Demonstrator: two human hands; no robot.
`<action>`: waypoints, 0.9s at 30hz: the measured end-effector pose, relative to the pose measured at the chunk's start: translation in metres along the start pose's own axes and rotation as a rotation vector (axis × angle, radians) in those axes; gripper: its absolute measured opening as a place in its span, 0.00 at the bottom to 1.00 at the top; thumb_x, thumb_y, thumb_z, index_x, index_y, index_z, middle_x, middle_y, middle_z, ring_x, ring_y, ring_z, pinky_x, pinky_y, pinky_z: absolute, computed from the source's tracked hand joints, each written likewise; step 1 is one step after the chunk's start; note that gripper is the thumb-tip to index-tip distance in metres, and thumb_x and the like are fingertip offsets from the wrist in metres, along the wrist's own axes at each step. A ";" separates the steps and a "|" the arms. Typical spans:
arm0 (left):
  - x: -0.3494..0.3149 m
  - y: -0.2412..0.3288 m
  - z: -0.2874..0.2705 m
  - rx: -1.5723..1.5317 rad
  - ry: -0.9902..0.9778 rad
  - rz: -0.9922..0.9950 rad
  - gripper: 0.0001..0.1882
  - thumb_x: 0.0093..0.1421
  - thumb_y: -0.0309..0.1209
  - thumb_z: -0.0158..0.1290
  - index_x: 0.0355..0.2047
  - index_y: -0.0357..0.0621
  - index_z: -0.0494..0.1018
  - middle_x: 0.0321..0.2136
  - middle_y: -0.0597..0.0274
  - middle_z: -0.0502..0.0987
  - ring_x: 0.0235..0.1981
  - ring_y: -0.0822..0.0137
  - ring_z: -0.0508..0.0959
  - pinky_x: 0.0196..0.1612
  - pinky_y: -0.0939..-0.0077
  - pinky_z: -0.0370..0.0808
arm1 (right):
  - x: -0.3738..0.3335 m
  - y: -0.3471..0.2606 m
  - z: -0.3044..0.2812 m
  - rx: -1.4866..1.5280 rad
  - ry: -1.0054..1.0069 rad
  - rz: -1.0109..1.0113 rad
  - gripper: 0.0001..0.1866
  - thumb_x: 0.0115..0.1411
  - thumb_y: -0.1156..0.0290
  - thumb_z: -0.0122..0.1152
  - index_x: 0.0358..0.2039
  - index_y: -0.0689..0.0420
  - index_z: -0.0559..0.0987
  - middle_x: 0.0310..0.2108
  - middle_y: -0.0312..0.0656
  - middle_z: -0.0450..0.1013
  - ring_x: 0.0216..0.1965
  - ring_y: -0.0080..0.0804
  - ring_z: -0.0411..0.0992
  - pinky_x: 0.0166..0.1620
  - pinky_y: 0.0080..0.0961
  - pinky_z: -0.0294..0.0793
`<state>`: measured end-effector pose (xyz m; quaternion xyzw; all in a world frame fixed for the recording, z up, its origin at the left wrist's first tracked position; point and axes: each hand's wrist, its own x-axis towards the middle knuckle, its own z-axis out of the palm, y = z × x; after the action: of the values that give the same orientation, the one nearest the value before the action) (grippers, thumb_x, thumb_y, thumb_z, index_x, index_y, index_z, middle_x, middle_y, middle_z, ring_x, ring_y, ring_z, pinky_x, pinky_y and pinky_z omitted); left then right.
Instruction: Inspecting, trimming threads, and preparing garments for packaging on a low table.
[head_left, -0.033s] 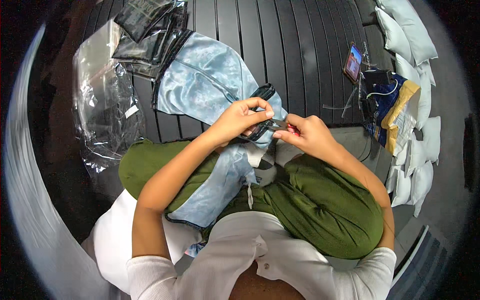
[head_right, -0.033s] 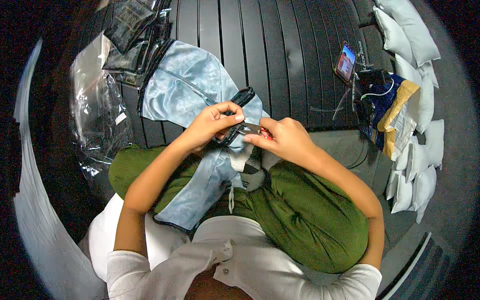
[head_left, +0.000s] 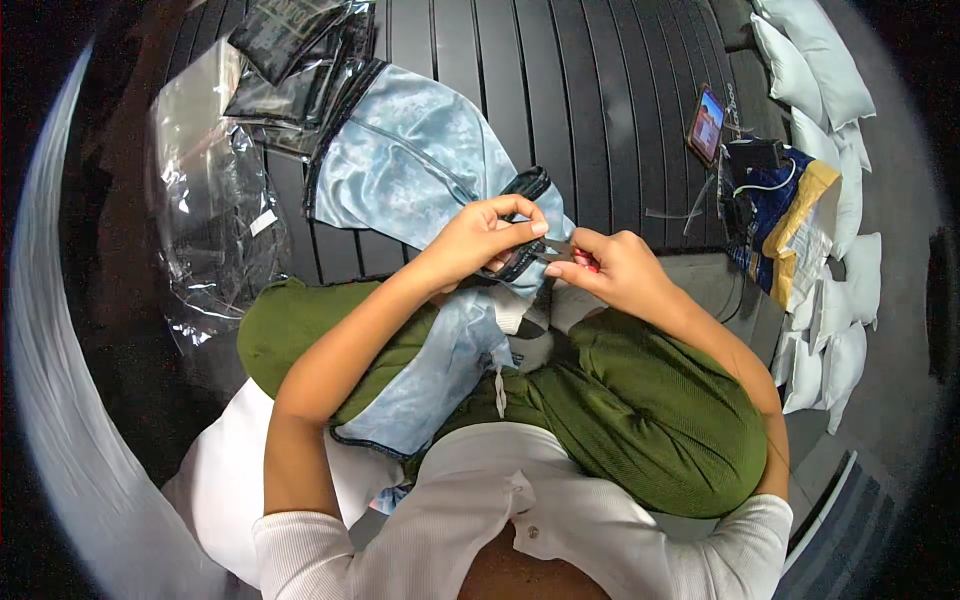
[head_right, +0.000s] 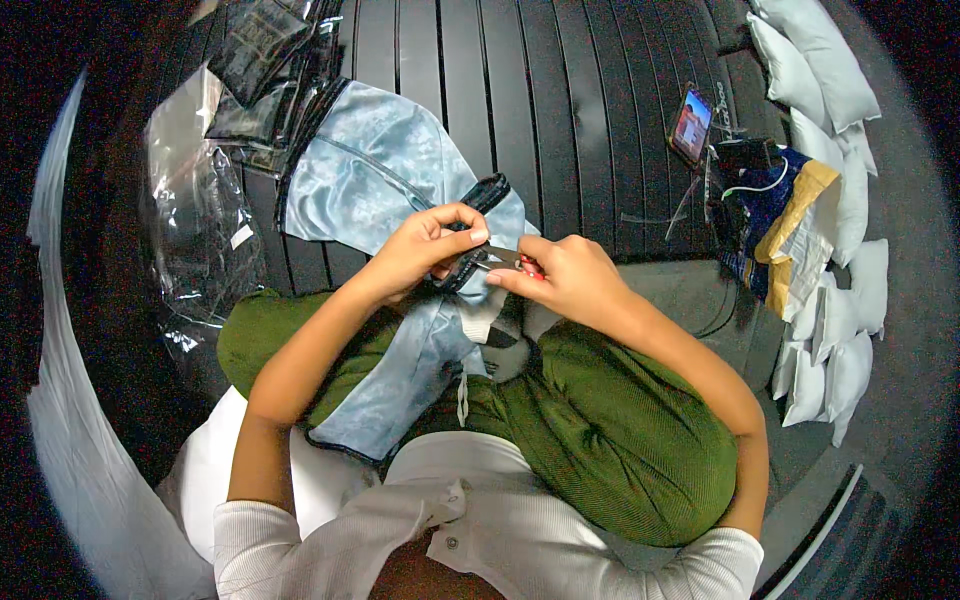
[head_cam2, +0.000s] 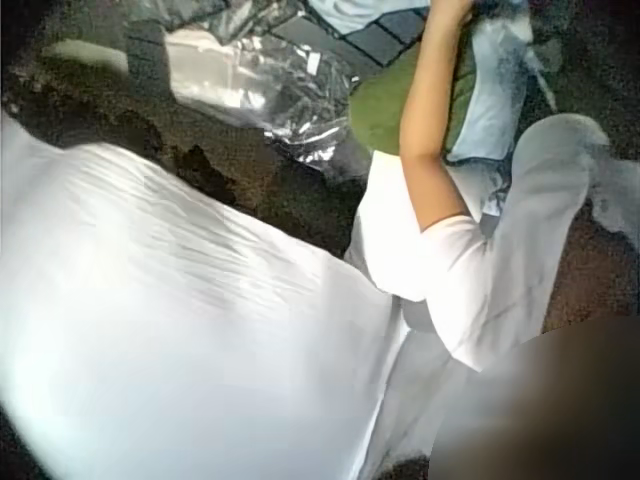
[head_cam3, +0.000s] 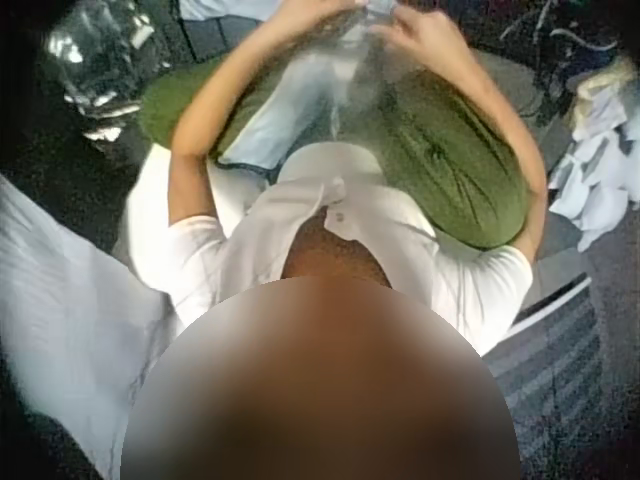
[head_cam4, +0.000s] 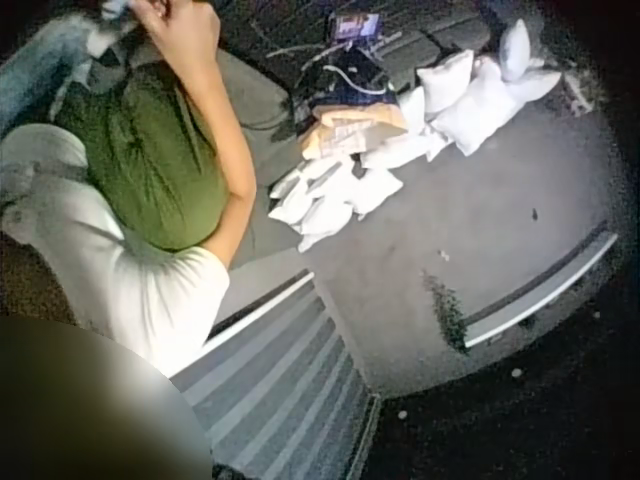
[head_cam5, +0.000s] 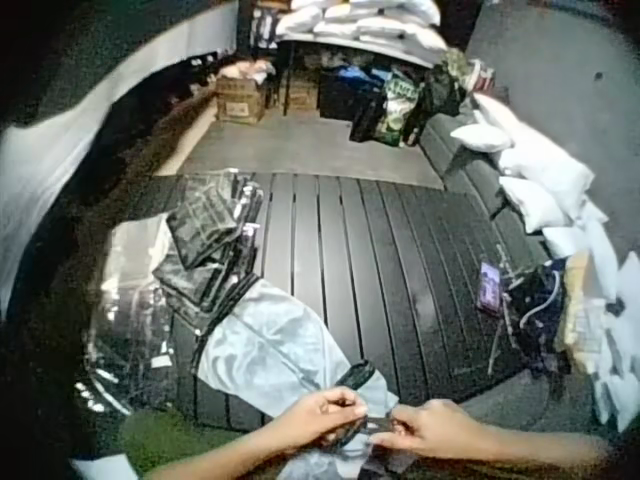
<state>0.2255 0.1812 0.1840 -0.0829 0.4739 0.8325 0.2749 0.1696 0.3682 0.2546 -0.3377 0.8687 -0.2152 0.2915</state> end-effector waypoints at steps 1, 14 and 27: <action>0.001 -0.001 0.000 -0.014 -0.019 0.003 0.07 0.56 0.35 0.50 0.30 0.47 0.70 0.13 0.79 0.63 0.12 0.86 0.58 0.15 0.90 0.53 | 0.000 0.000 0.001 0.001 0.000 0.000 0.21 0.48 0.55 0.60 0.17 0.61 0.67 0.10 0.43 0.61 0.11 0.37 0.61 0.17 0.28 0.59; 0.003 -0.004 -0.002 -0.001 -0.072 -0.031 0.07 0.56 0.34 0.50 0.29 0.44 0.70 0.13 0.78 0.64 0.12 0.87 0.59 0.15 0.91 0.55 | 0.004 0.000 0.002 -0.131 -0.016 0.006 0.26 0.49 0.45 0.53 0.14 0.58 0.69 0.10 0.48 0.65 0.15 0.48 0.67 0.20 0.37 0.65; 0.002 -0.003 -0.005 -0.100 -0.043 -0.063 0.07 0.56 0.36 0.50 0.31 0.47 0.69 0.12 0.80 0.59 0.11 0.86 0.56 0.13 0.90 0.50 | -0.002 0.008 0.001 -0.005 0.094 0.005 0.21 0.48 0.57 0.60 0.15 0.61 0.67 0.08 0.41 0.58 0.09 0.33 0.58 0.16 0.26 0.58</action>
<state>0.2247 0.1790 0.1788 -0.0934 0.4226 0.8477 0.3068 0.1675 0.3749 0.2500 -0.3260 0.8828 -0.2280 0.2499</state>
